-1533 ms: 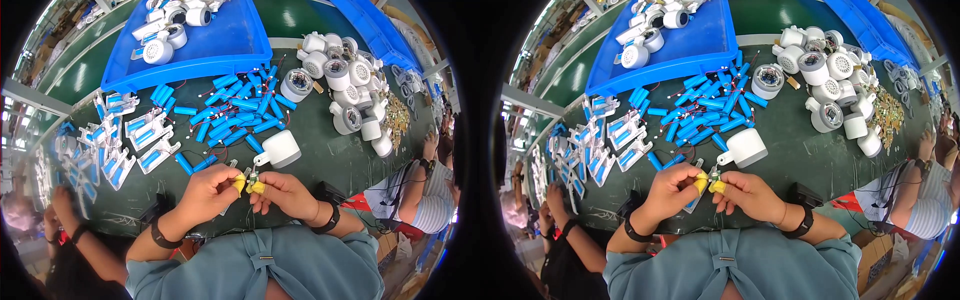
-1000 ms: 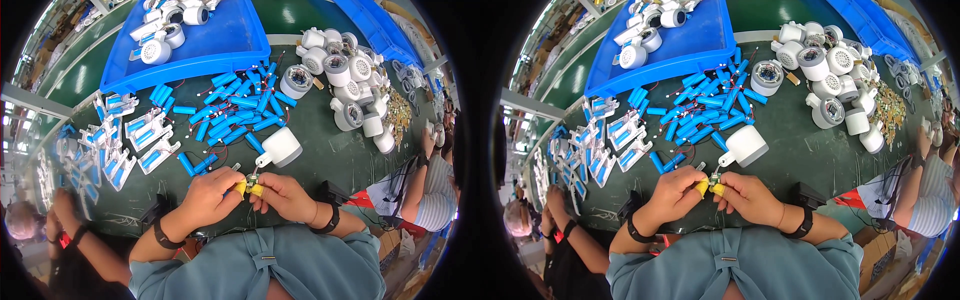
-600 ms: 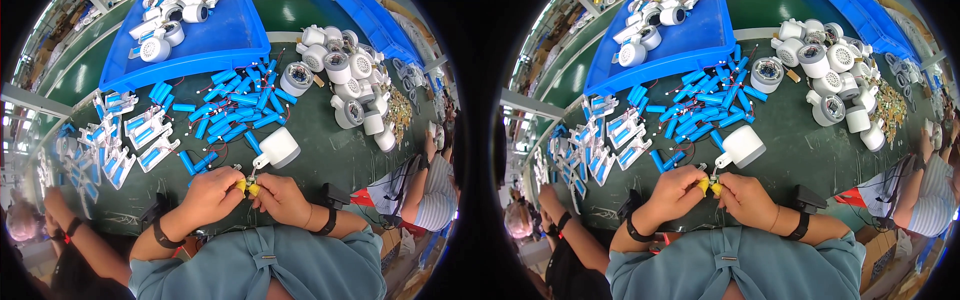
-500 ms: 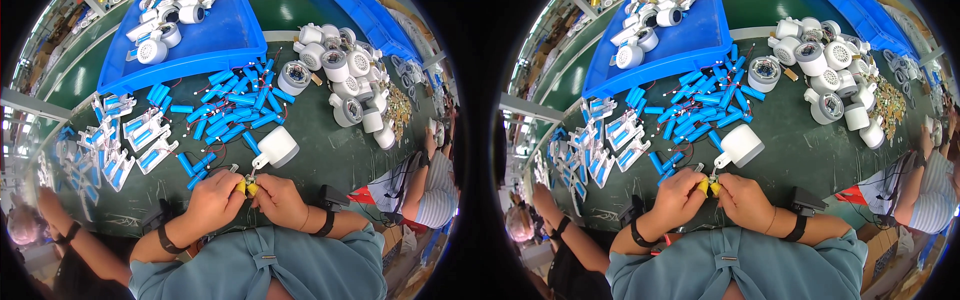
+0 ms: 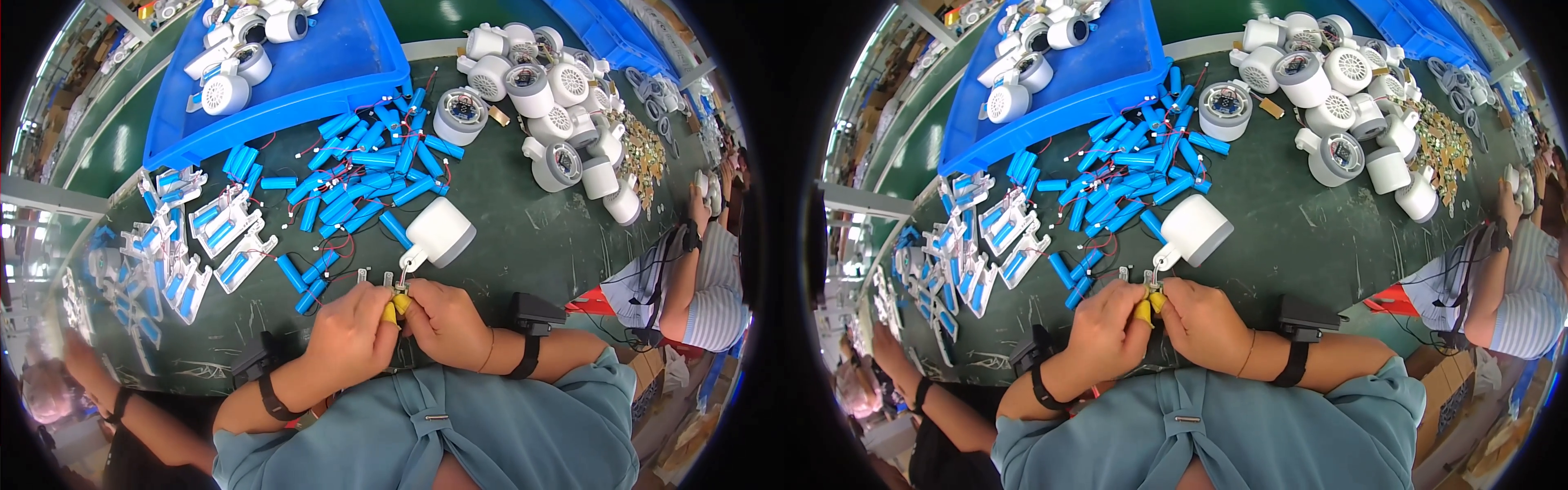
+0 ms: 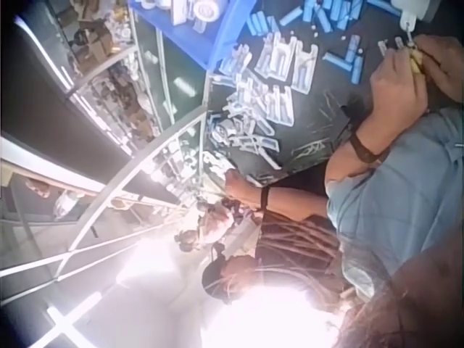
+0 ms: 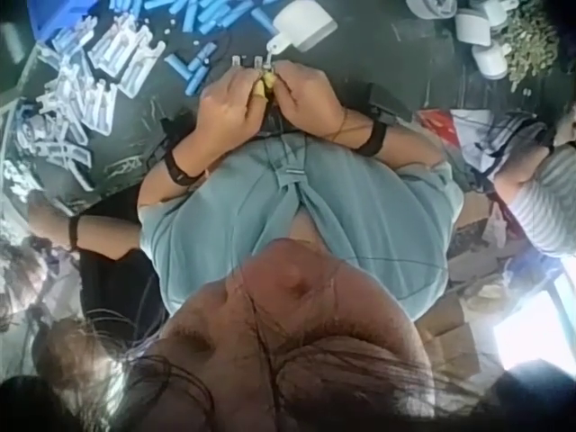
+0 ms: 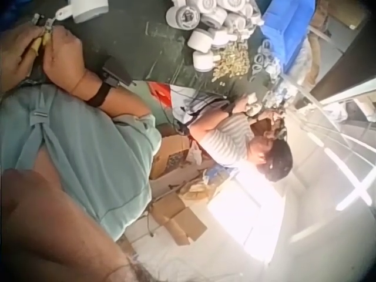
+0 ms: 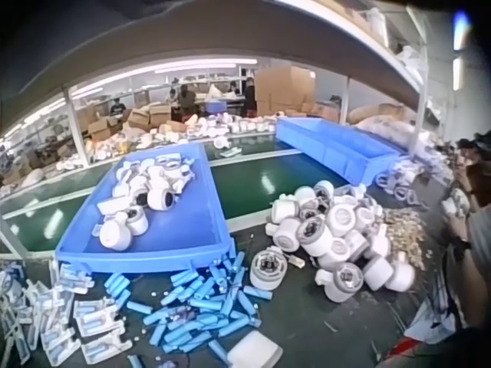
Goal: The person connects a wire from a white plastic housing to a circuit board by hand, then presses the board into the housing. They then pick up a blue battery, place it into a white plastic frame, and set the frame aside on the table.
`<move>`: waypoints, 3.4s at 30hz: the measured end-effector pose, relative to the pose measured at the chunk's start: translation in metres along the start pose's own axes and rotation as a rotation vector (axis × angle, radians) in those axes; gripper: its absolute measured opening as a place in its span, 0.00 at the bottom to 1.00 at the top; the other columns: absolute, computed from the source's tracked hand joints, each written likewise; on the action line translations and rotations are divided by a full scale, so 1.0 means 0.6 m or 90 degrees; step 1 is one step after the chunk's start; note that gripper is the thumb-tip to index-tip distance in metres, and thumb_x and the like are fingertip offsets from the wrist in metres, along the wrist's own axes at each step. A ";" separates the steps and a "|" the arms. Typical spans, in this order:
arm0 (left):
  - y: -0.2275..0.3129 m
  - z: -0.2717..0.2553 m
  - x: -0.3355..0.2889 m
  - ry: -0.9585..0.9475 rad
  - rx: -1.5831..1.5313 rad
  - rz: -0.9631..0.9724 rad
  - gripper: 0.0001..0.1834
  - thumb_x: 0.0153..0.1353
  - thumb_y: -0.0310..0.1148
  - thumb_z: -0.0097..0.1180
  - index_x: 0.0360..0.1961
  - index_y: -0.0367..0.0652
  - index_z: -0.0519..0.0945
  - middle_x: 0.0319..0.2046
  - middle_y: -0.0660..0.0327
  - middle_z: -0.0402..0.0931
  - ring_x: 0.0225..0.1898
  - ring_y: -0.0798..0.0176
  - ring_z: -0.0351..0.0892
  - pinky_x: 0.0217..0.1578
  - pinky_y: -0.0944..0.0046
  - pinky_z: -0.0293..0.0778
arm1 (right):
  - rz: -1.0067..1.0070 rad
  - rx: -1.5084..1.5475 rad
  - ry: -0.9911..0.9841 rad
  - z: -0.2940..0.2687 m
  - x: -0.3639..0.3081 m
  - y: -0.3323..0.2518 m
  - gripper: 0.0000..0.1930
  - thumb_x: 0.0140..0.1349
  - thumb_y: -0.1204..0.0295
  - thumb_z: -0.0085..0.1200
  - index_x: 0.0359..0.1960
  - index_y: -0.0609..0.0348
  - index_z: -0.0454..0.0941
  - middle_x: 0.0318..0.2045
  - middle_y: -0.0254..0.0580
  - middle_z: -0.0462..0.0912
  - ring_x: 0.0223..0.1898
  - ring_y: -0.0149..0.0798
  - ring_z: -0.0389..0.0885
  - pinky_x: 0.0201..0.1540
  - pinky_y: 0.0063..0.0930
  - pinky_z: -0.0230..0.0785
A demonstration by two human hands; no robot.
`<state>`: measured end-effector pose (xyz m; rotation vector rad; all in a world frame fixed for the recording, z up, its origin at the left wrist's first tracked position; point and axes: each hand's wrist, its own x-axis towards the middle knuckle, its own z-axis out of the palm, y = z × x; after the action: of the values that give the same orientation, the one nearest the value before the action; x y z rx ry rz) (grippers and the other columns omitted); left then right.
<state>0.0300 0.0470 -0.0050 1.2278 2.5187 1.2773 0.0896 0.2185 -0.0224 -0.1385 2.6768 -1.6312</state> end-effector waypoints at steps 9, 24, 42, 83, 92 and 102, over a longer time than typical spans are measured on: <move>-0.009 -0.029 0.013 -0.045 -0.156 -0.149 0.15 0.54 0.19 0.58 0.44 0.35 0.77 0.27 0.62 0.71 0.21 0.72 0.66 0.21 0.72 0.63 | -0.088 -0.035 0.160 -0.055 -0.028 -0.014 0.13 0.54 0.81 0.60 0.41 0.61 0.73 0.26 0.38 0.73 0.22 0.29 0.72 0.23 0.26 0.65; -0.011 -0.012 0.022 -0.018 -0.087 -0.139 0.15 0.52 0.18 0.61 0.44 0.34 0.81 0.22 0.64 0.69 0.22 0.73 0.66 0.23 0.72 0.62 | -0.104 -0.262 0.236 -0.088 0.018 0.025 0.35 0.47 0.72 0.65 0.58 0.67 0.63 0.47 0.53 0.71 0.45 0.54 0.74 0.48 0.41 0.67; -0.024 -0.013 0.013 -0.043 -0.141 -0.196 0.14 0.54 0.18 0.61 0.44 0.34 0.82 0.24 0.68 0.70 0.22 0.79 0.63 0.21 0.76 0.59 | -0.158 -0.138 0.275 -0.080 0.006 0.031 0.38 0.42 0.77 0.67 0.58 0.67 0.62 0.52 0.56 0.65 0.49 0.58 0.72 0.50 0.42 0.71; 0.098 0.009 0.027 -0.054 -0.042 0.112 0.16 0.45 0.30 0.68 0.36 0.41 0.81 0.24 0.61 0.75 0.21 0.61 0.76 0.20 0.62 0.73 | 0.042 0.652 0.108 -0.077 -0.033 -0.003 0.45 0.55 0.85 0.54 0.73 0.48 0.44 0.67 0.44 0.59 0.66 0.45 0.66 0.65 0.44 0.65; 0.003 -0.012 0.029 -0.031 -0.385 -0.182 0.03 0.53 0.20 0.57 0.30 0.35 0.76 0.22 0.67 0.66 0.21 0.76 0.60 0.21 0.71 0.56 | -0.112 -0.057 0.257 -0.132 0.024 -0.034 0.40 0.43 0.80 0.63 0.63 0.61 0.63 0.56 0.46 0.66 0.46 0.37 0.74 0.41 0.26 0.71; -0.013 -0.013 0.033 -0.044 -0.434 -0.254 0.03 0.58 0.21 0.51 0.32 0.34 0.77 0.26 0.69 0.70 0.26 0.78 0.64 0.26 0.74 0.59 | -0.132 -0.129 0.265 -0.106 0.041 0.003 0.39 0.41 0.77 0.64 0.61 0.62 0.64 0.54 0.53 0.68 0.49 0.53 0.76 0.46 0.36 0.74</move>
<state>0.0082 0.0526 0.0002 0.5723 1.8681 1.7113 0.0620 0.2741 0.0064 -0.0872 3.2418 -1.5854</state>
